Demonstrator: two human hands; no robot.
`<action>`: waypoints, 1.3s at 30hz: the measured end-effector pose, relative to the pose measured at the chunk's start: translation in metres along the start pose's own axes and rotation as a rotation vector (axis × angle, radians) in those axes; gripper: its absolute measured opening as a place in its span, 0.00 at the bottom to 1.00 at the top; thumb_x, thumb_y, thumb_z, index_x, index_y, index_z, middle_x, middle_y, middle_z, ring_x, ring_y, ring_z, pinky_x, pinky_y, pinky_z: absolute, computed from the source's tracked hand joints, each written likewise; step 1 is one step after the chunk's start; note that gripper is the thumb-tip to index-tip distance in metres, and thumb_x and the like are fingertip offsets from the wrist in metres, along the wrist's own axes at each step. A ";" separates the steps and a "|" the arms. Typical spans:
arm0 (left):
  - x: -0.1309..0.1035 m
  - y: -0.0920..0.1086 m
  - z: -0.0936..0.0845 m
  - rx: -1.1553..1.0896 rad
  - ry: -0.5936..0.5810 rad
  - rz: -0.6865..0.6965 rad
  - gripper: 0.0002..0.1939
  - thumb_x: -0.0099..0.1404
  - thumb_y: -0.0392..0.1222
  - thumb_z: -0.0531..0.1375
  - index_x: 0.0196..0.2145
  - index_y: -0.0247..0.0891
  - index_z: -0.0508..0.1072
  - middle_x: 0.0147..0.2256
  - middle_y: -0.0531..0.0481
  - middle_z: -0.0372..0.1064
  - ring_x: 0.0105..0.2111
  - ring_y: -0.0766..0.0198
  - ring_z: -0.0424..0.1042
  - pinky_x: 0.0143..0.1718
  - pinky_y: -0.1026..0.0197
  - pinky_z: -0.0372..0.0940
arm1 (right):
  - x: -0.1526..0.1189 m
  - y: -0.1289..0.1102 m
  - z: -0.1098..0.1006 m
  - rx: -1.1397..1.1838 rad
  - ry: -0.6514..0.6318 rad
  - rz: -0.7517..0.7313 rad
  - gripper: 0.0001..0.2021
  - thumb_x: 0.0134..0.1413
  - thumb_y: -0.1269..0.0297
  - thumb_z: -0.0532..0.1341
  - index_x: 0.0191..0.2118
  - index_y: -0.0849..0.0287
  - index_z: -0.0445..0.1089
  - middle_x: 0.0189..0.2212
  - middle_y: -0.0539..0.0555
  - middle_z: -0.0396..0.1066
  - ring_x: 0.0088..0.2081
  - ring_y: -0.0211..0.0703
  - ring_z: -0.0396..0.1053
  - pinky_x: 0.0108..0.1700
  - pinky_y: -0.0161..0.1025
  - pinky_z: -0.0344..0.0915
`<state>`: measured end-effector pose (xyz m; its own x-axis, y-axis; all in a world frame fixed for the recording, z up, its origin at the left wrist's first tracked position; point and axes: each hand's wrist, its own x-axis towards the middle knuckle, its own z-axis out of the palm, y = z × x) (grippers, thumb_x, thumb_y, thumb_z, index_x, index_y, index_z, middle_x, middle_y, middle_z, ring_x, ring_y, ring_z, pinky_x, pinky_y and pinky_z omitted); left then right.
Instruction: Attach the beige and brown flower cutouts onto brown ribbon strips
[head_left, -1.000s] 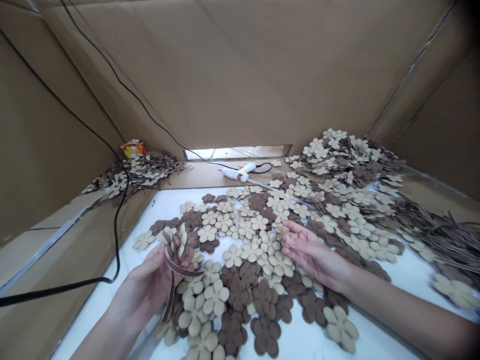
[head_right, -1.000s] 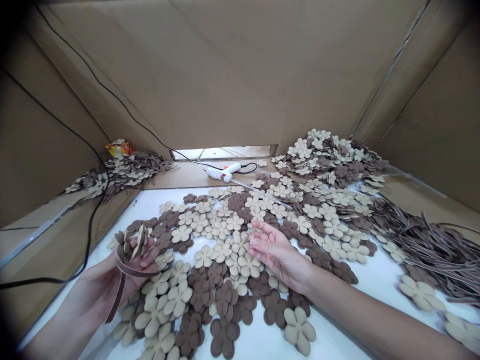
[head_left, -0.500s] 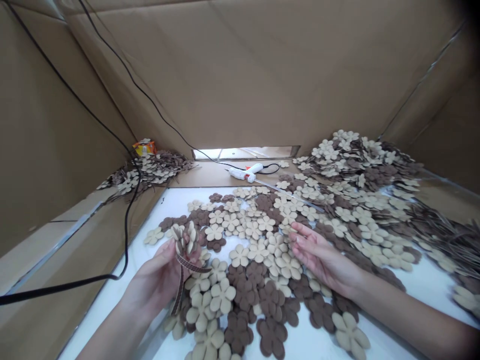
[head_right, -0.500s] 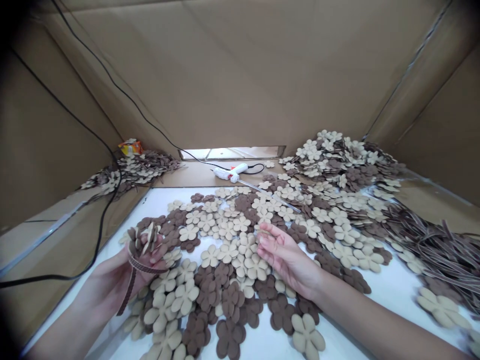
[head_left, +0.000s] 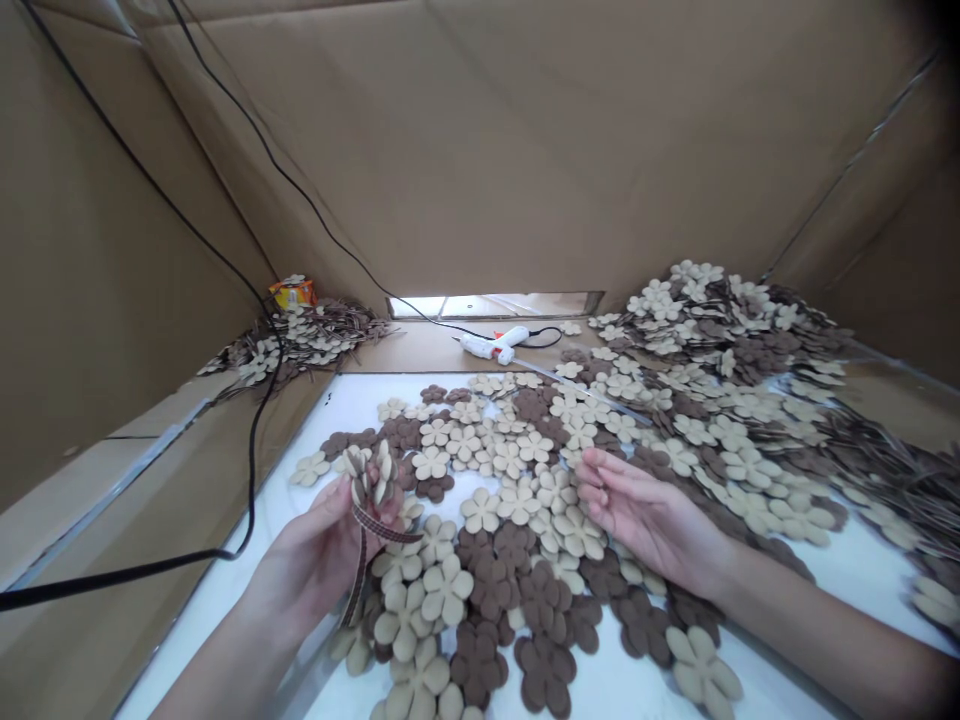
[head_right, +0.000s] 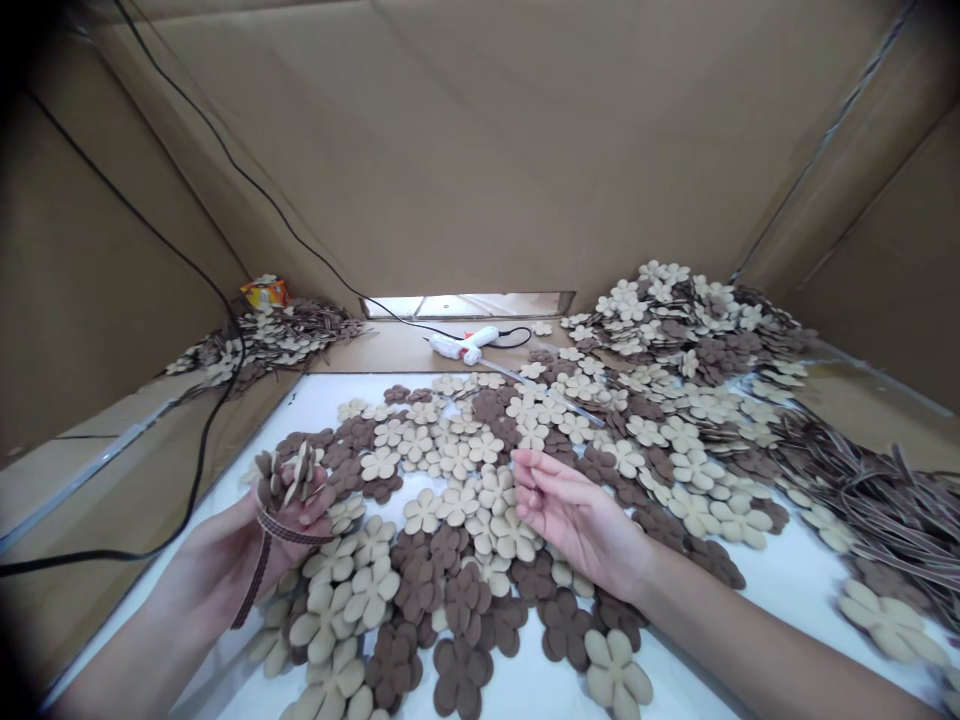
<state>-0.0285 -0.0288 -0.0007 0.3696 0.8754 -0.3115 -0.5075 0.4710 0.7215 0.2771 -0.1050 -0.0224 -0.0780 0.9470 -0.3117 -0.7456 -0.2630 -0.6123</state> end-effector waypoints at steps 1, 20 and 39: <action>0.000 0.000 0.001 -0.006 -0.002 0.001 0.04 0.58 0.35 0.60 0.32 0.35 0.75 0.33 0.46 0.75 0.26 0.63 0.71 0.30 0.62 0.70 | 0.000 -0.001 0.001 0.019 -0.009 0.007 0.09 0.48 0.75 0.63 0.38 0.62 0.71 0.28 0.50 0.66 0.28 0.30 0.66 0.34 0.27 0.69; -0.002 -0.004 0.014 0.050 0.057 0.163 0.11 0.45 0.33 0.69 0.22 0.34 0.68 0.19 0.55 0.64 0.18 0.71 0.63 0.21 0.67 0.64 | 0.002 -0.001 -0.005 -0.003 -0.036 0.013 0.07 0.53 0.76 0.57 0.37 0.59 0.63 0.23 0.45 0.51 0.20 0.28 0.51 0.20 0.27 0.59; 0.006 -0.007 0.007 0.196 0.146 0.211 0.11 0.52 0.38 0.67 0.22 0.35 0.66 0.16 0.60 0.53 0.15 0.76 0.52 0.17 0.72 0.54 | 0.003 -0.002 -0.013 -0.037 0.028 0.030 0.09 0.51 0.74 0.61 0.38 0.57 0.63 0.22 0.44 0.51 0.19 0.28 0.52 0.20 0.27 0.60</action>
<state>-0.0173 -0.0276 -0.0039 0.1498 0.9644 -0.2178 -0.3962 0.2604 0.8804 0.2868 -0.1038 -0.0318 -0.0812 0.9330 -0.3506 -0.7184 -0.2986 -0.6283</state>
